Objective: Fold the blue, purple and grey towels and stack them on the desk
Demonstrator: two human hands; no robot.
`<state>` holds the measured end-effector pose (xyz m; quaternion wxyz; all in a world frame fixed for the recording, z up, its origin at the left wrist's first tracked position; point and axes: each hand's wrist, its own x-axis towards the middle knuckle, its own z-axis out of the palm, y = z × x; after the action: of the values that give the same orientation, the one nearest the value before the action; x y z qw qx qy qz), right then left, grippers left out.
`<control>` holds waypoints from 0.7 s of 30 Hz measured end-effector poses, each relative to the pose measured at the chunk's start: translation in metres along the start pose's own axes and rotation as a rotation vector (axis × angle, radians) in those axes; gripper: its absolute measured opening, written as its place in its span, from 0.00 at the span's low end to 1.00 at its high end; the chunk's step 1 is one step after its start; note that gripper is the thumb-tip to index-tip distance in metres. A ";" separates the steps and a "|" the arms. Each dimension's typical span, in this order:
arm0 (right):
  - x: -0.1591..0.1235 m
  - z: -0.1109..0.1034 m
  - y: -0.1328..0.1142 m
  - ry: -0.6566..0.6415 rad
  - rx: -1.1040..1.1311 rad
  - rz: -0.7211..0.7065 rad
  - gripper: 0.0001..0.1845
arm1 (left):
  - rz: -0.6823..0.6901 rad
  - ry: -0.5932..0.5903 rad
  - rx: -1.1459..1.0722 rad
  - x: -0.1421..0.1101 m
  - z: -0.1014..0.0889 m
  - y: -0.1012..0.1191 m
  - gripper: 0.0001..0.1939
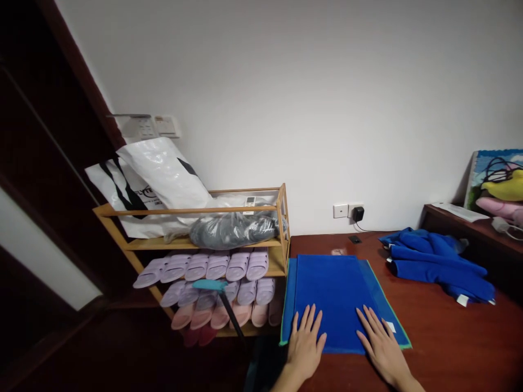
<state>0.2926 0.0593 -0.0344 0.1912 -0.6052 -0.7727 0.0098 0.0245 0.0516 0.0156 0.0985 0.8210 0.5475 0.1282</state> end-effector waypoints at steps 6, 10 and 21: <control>-0.025 -0.001 -0.015 0.029 -0.097 0.103 0.34 | -0.081 -0.062 0.008 -0.020 0.007 0.009 0.26; -0.029 0.005 -0.019 0.015 -0.110 0.194 0.36 | -0.071 -0.063 -0.016 -0.021 0.009 0.006 0.28; 0.081 0.023 0.020 -0.064 -0.103 0.215 0.37 | -0.106 -0.141 0.008 0.095 -0.002 -0.029 0.29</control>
<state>0.2881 0.1456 -0.0377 0.1332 -0.6930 -0.7085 0.0099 0.0336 0.1503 0.0188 0.1401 0.7984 0.5823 0.0625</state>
